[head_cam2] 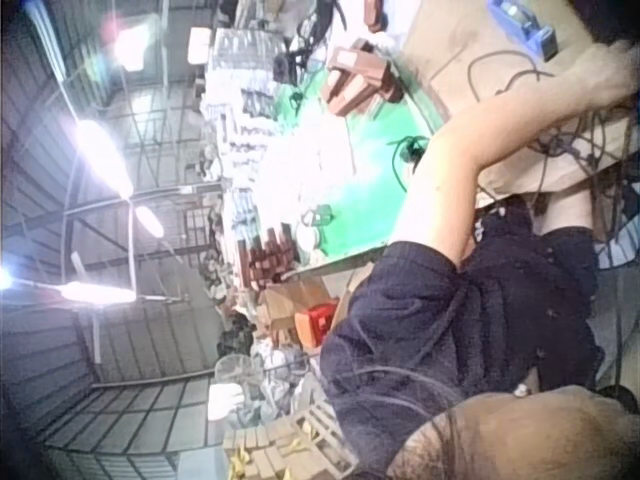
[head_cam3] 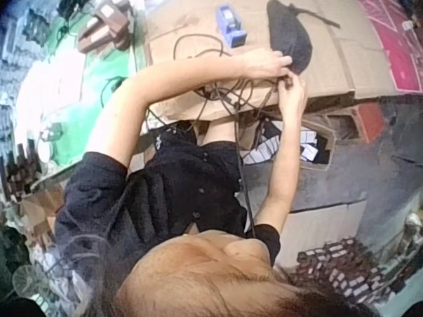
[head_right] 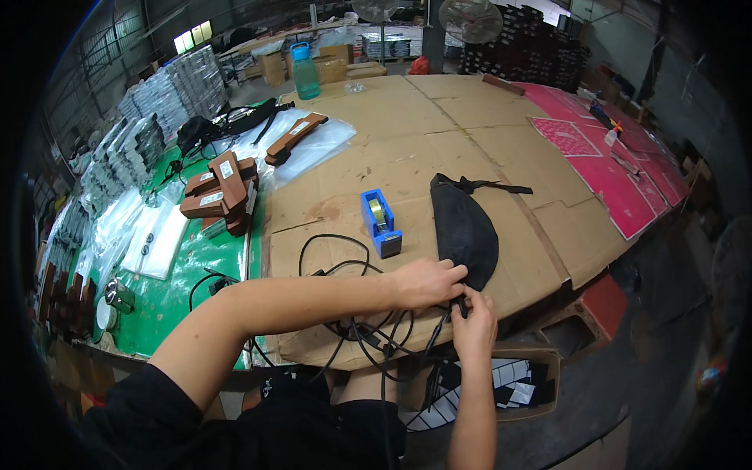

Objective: Assembling electronic gear with mesh pouches and organizing straps at a warehouse table.

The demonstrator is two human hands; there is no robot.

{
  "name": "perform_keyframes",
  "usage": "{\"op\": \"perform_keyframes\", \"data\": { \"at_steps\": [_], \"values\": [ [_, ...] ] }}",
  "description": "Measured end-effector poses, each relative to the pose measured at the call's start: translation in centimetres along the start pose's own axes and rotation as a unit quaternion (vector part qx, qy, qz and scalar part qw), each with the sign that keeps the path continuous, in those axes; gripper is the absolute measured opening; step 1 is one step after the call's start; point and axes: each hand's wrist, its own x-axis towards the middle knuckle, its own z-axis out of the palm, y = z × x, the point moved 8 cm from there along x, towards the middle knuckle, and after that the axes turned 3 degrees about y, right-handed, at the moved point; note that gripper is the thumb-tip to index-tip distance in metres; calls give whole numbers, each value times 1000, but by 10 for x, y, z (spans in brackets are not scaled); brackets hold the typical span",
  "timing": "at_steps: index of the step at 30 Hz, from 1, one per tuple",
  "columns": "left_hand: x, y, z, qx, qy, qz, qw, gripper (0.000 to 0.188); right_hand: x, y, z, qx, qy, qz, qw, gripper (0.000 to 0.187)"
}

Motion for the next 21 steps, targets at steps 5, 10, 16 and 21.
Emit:
{"op": "perform_keyframes", "data": {
  "at_steps": [5, 10, 16, 21],
  "values": [
    [1, 7, 2, 26, 0, 118, 993, 17, -2, 28, 9, 124, 22, 21, 992, 36],
    [1, 7, 0, 32, -2, 186, 982, 16, -3, 17, 8, 85, -3, 56, 995, 68],
    [1, 9, -2, 67, 5, 216, 974, 20, 2, -26, -10, 58, -59, -134, 988, 75],
    [1, 2, -7, 37, -4, 191, 981, 19, 3, -24, -18, 64, -47, -123, 989, 61]
  ]
}}
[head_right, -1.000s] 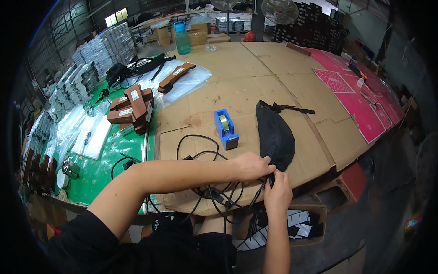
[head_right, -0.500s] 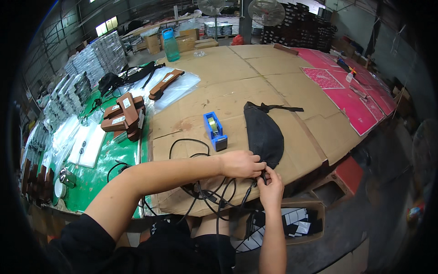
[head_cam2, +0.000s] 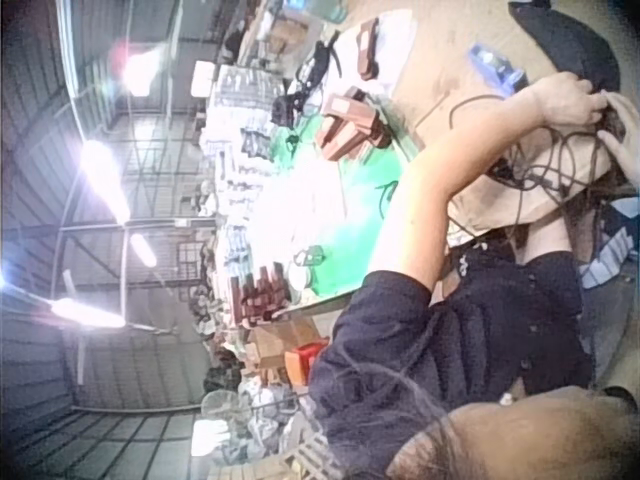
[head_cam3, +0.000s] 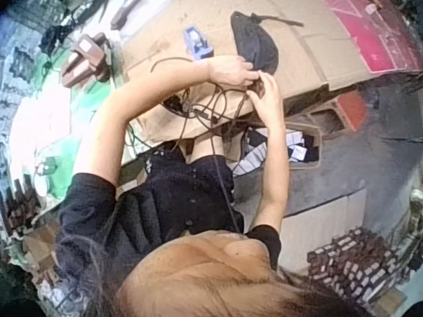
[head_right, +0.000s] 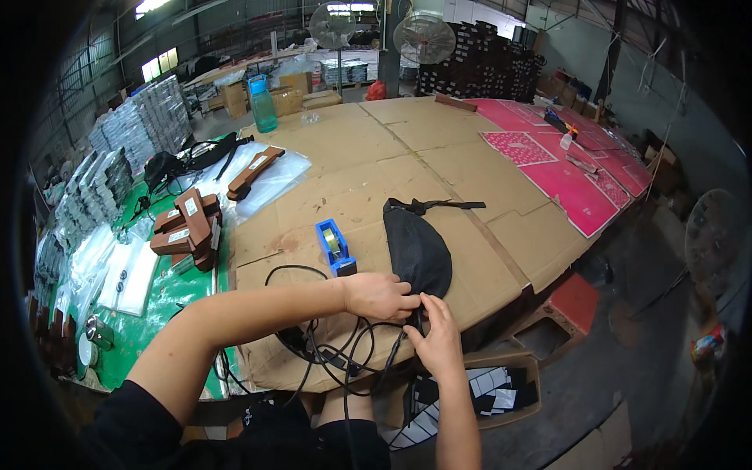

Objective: Assembling electronic gear with mesh pouches and organizing straps at a warehouse table.

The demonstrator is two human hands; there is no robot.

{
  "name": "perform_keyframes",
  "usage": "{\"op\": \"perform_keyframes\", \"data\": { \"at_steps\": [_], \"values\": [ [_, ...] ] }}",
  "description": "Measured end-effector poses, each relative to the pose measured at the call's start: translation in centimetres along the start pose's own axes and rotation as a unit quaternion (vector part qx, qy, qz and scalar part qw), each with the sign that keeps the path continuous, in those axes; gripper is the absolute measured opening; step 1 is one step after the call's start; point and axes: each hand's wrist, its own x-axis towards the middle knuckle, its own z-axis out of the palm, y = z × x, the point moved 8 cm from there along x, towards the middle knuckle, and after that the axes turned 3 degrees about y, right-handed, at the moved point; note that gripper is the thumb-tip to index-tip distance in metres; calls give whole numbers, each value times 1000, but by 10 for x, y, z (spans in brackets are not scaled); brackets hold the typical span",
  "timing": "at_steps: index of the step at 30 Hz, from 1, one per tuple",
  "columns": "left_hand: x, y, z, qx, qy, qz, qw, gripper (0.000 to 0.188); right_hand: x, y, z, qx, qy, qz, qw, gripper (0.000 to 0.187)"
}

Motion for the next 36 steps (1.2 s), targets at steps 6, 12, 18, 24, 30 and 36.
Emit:
{"op": "perform_keyframes", "data": {
  "at_steps": [6, 12, 18, 24, 30, 36],
  "values": [
    [-1, -6, -5, -7, -12, -47, 999, 18, -13, 16, 13, 87, -16, 79, 993, 53],
    [-5, -7, 2, -55, 0, -66, 996, 19, -1, -4, 15, -83, -32, 20, 996, 41],
    [-9, -8, 7, -82, 22, -74, 994, 19, 3, 13, 34, -148, -82, 88, 982, 43],
    [-17, -17, 2, -177, 12, -113, 978, 14, -12, 47, 50, 180, -177, 161, 954, 67],
    [-5, -54, -26, -146, 73, -166, 972, 23, 3, 90, 5, 249, 51, 288, 923, 21],
    [13, -48, -8, 55, 61, -64, 995, 23, 42, 67, 21, 83, 15, 163, 983, 14]
  ]
}}
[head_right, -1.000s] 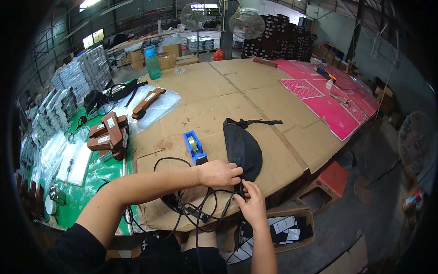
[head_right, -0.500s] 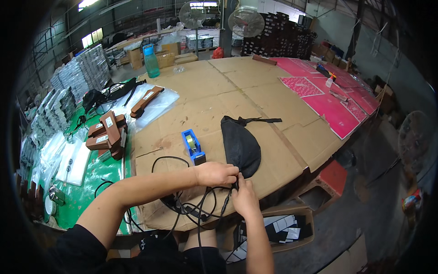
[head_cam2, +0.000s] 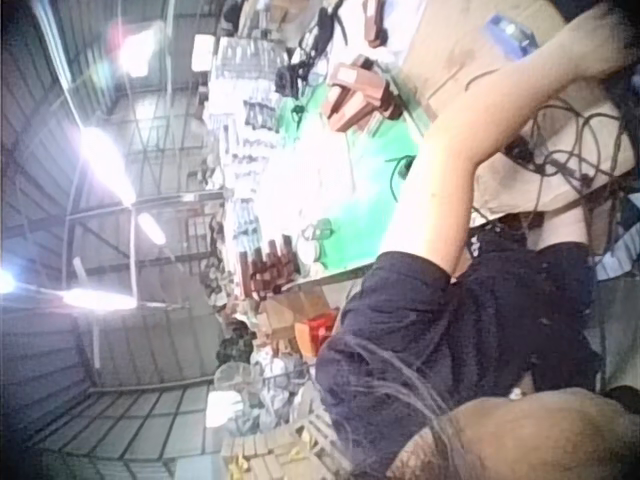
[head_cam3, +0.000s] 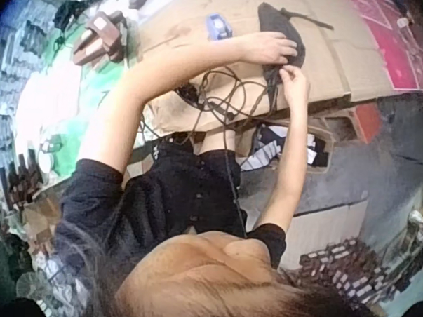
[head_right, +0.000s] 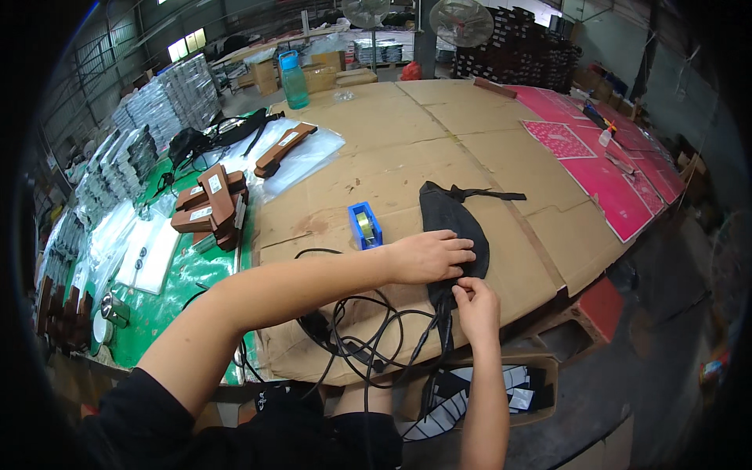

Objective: Assembling electronic gear with mesh pouches and organizing straps at a warehouse table.

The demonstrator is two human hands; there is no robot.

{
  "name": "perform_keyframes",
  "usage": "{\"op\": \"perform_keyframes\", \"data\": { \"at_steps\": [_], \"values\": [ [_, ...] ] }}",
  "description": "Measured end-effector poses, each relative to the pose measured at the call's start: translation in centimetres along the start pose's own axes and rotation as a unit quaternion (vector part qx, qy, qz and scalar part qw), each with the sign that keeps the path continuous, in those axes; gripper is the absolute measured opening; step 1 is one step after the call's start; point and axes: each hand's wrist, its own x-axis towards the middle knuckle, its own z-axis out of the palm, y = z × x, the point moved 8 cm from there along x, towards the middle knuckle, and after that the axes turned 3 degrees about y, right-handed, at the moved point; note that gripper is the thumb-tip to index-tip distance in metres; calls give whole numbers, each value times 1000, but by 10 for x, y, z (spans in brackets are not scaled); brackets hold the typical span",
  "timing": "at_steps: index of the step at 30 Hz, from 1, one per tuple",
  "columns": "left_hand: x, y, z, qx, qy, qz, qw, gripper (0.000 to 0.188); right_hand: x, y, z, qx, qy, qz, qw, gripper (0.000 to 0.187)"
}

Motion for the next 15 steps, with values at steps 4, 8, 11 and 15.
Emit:
{"op": "perform_keyframes", "data": {
  "at_steps": [4, 8, 11, 15],
  "values": [
    [4, -7, 9, -17, -44, 13, 999, 18, 0, -21, -2, -102, 8, -46, 994, 17],
    [5, -13, 15, -40, -51, -11, 998, 16, 2, -36, -3, -178, 12, -88, 980, 17],
    [6, -20, 22, -82, -60, -66, 993, 12, 6, -40, -2, -208, 6, -119, 971, 17],
    [8, -19, 22, -67, -57, -93, 992, 11, 3, -33, -1, -241, -40, -68, 967, 15]
  ]
}}
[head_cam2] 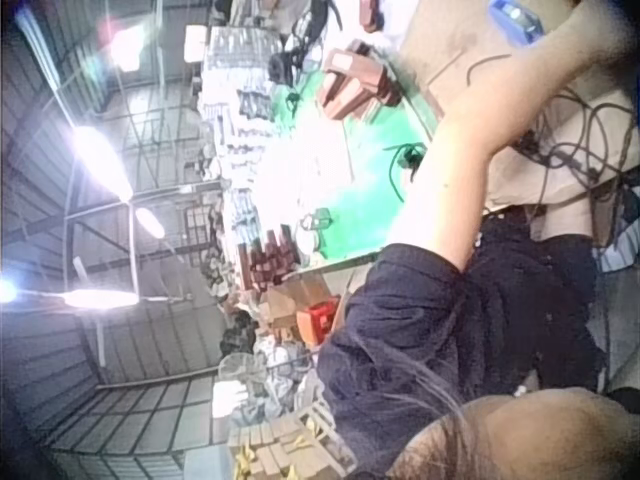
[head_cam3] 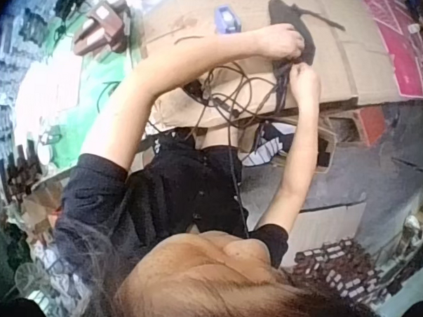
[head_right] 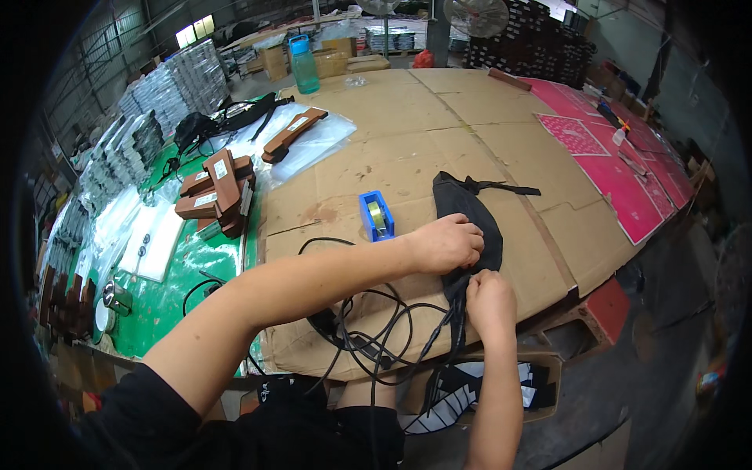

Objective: Assembling electronic gear with mesh pouches and organizing straps at a warehouse table.

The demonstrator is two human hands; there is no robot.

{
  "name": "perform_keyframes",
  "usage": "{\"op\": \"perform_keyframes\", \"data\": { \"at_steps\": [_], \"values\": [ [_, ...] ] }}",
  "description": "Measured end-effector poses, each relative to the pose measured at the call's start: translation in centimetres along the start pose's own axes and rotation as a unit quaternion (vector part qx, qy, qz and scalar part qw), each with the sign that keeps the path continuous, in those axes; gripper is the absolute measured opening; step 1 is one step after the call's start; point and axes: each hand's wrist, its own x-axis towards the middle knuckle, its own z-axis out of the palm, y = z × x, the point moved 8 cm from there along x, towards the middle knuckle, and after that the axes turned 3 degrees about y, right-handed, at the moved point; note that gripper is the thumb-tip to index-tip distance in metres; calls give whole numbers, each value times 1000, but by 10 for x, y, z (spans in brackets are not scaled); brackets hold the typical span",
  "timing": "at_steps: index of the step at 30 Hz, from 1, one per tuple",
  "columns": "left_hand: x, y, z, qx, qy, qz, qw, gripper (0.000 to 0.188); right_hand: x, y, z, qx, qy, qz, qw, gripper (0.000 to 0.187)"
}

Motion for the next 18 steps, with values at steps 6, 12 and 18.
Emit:
{"op": "perform_keyframes", "data": {
  "at_steps": [6, 12, 18],
  "values": [
    [-4, 0, -8, 56, 24, 17, 998, 10, -28, -31, -4, -192, 17, -88, 977, 17],
    [-44, 10, -15, -43, -3, -263, 964, 23, -64, 0, -7, 130, 130, -31, 982, 20],
    [-76, 55, 34, -160, -197, -292, 922, 34, -72, 30, 41, 412, 35, 101, 905, 29]
  ]
}}
